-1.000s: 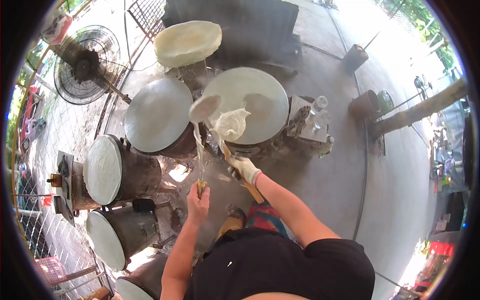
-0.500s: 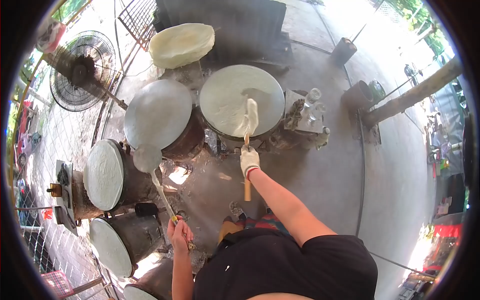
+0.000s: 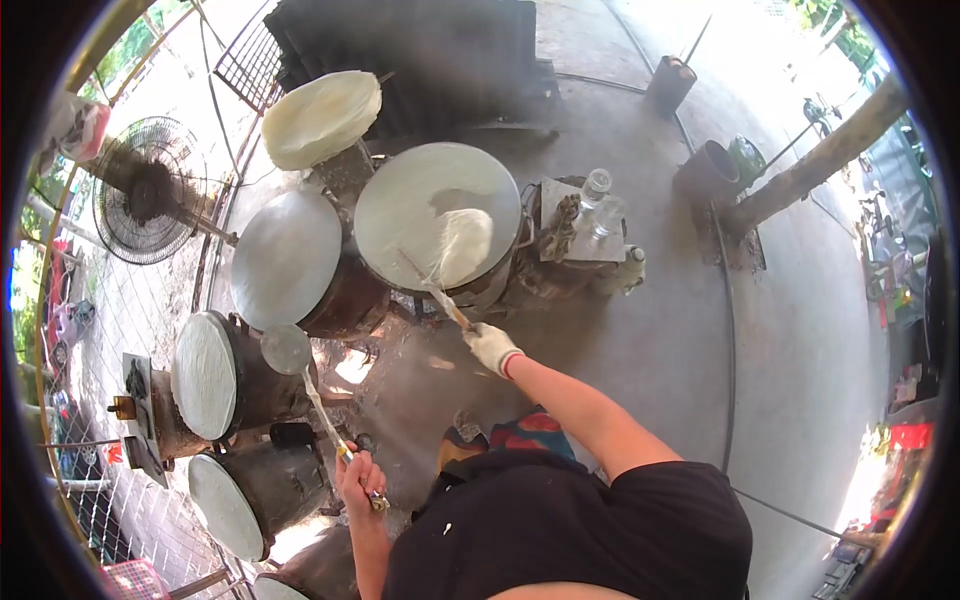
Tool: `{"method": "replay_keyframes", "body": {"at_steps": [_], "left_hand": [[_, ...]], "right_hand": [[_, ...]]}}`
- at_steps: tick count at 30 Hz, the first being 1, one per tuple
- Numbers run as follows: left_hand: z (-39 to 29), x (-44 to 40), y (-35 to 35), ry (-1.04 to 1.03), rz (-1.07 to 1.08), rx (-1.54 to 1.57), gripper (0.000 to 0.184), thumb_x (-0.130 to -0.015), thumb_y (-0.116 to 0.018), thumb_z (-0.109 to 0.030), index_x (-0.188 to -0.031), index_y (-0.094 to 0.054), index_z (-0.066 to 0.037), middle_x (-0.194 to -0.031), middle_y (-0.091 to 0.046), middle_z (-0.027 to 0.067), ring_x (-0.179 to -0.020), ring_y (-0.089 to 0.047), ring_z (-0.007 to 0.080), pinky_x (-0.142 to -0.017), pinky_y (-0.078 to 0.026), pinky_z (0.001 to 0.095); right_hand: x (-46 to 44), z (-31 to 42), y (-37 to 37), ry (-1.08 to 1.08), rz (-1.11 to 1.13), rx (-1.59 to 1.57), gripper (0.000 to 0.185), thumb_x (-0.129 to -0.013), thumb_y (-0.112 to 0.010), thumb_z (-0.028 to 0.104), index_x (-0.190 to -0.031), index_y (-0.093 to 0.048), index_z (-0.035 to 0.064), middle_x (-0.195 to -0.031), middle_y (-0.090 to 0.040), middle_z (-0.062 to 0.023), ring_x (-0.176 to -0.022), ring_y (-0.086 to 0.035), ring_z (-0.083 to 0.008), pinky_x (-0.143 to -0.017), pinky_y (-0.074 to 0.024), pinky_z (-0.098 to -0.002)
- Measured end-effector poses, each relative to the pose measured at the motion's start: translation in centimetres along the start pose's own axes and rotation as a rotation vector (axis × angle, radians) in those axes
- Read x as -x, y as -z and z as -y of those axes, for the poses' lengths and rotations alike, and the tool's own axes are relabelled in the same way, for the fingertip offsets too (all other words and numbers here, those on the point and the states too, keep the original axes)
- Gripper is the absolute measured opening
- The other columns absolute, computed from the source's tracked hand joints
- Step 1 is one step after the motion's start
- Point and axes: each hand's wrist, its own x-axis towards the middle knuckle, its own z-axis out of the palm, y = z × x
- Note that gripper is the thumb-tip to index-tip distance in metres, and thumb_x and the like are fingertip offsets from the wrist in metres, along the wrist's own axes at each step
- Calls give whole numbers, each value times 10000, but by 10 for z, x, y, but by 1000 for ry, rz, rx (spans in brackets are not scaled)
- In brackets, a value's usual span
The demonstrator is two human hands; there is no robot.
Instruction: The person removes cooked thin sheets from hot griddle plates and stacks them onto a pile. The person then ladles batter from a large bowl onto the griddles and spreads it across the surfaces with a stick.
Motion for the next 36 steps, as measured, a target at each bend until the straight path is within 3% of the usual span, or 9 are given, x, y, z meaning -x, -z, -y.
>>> {"method": "replay_keyframes", "body": {"at_steps": [2,9,14,16,20,21,24,30,36], "left_hand": [[12,-4,-27,16,15,54,165,-966,-444,-105,-1124,-480,-71,-627,-359,-14,-397,-328,47,-375,-335,211],[56,-15,-123,47,98,133,136,-972,-449,-126,-1098,-479,-83,-677,-383,0,-448,-346,69,-427,-346,221],[78,-25,-166,64,132,175,186,-962,-499,-140,-1118,-475,-43,-745,-399,15,-500,-368,76,-450,-345,220],[80,-27,-175,69,106,146,169,-949,-506,-127,-1096,-470,-52,-771,-418,22,-513,-379,82,-454,-348,221],[79,-38,-183,75,96,95,167,-937,-515,-121,-1081,-466,-53,-804,-438,34,-535,-397,93,-457,-351,221],[77,-40,-181,85,98,102,167,-936,-514,-118,-1083,-468,-52,-808,-442,35,-538,-400,95,-458,-353,222],[68,-51,-174,106,106,114,172,-934,-511,-108,-1091,-473,-49,-820,-457,41,-539,-406,100,-458,-357,225],[48,-65,-156,170,124,129,185,-926,-493,-72,-1107,-480,-33,-833,-476,59,-523,-407,105,-445,-358,222],[33,-81,-121,283,171,143,186,-907,-469,-24,-1093,-481,-28,-819,-487,66,-511,-413,104,-442,-359,220]], "right_hand": [[-15,-39,27,24,-205,-59,378,-941,-458,337,-1105,-604,30,-938,-655,-211,-881,-636,-337,-771,-481,-395],[-26,-51,121,135,10,81,311,-915,-523,298,-1002,-612,13,-796,-648,-176,-743,-635,-295,-694,-488,-381],[-117,-78,154,306,-205,346,316,-916,-478,300,-993,-609,23,-959,-630,-249,-934,-602,-413,-795,-481,-464],[-86,-25,180,141,-150,103,297,-913,-481,278,-970,-599,12,-975,-617,-250,-926,-597,-414,-782,-485,-464],[-57,-78,159,429,302,336,383,-905,-484,351,-1104,-606,48,-1074,-631,-212,-1022,-593,-369,-897,-458,-421],[-22,-52,184,186,382,284,394,-900,-482,365,-1135,-608,75,-1063,-633,-216,-1012,-598,-366,-897,-462,-419],[-47,-93,180,197,-68,196,372,-908,-474,349,-1118,-597,69,-1041,-633,-225,-984,-604,-379,-859,-469,-449],[-175,8,204,127,-330,284,388,-926,-445,375,-1196,-541,114,-1021,-638,-218,-983,-602,-387,-832,-465,-485],[-64,4,149,129,22,-147,391,-938,-497,250,-1299,-546,108,-1186,-606,-167,-1068,-578,-262,-971,-398,-288]]}}
